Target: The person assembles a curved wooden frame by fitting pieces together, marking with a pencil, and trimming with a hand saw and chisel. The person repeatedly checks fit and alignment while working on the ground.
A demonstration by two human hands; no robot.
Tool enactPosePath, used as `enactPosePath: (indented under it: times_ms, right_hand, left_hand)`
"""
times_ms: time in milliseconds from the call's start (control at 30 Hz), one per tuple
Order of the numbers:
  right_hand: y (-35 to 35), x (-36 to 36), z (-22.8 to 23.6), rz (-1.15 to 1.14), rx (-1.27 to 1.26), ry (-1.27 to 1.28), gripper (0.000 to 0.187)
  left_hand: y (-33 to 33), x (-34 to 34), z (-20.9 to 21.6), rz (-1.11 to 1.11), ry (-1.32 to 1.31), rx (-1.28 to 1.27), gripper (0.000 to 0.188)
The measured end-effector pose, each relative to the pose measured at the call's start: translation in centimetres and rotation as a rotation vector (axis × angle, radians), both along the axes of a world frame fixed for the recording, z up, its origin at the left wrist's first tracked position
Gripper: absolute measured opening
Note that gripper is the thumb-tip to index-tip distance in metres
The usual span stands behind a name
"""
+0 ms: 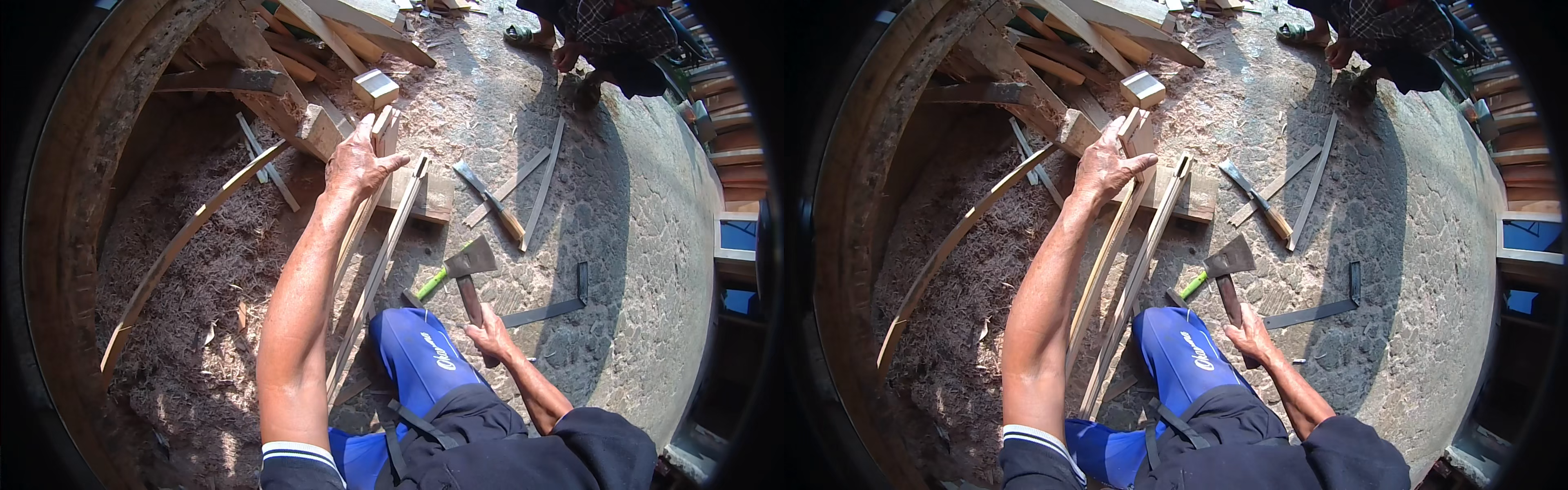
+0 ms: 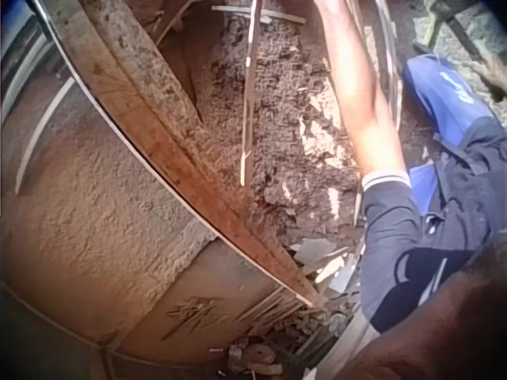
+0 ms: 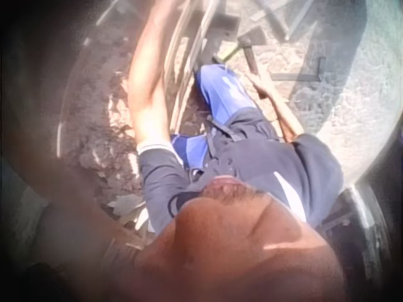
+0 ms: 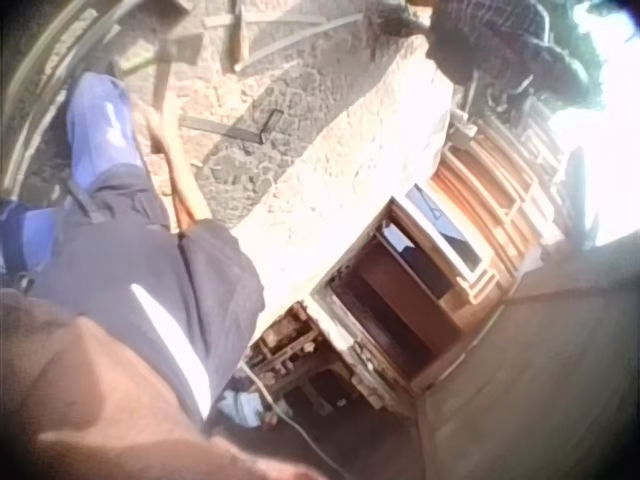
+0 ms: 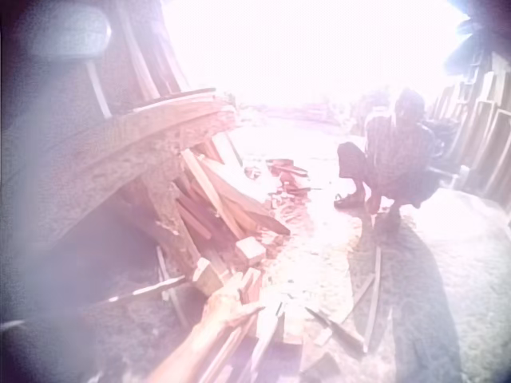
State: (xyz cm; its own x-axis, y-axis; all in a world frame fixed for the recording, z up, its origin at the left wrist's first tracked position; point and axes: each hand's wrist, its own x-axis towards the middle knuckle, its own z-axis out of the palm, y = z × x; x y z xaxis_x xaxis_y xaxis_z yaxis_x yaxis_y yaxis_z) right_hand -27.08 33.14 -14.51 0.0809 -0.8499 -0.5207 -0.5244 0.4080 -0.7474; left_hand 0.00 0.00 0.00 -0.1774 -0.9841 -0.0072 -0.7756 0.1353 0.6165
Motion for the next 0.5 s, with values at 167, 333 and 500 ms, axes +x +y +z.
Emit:
enactPosePath:
  times_ms: [167,333,500]
  right_hand:
    - [-7.7,4.8,1.6,0.107,-0.431,-0.004,0.078]
    - [-14.3,8.4,0.2,0.361,-0.479,0.194,0.084]
    - [-16.4,10.1,0.0,0.512,-0.444,0.234,0.078]
  left_hand:
    - [-2.6,-1.2,-0.3,0.0,0.03,0.094,0.068]
    - [-3.2,0.9,-1.0,0.067,0.255,0.049,0.038]
    - [-3.1,2.3,0.3,-0.005,0.087,-0.102,0.047]
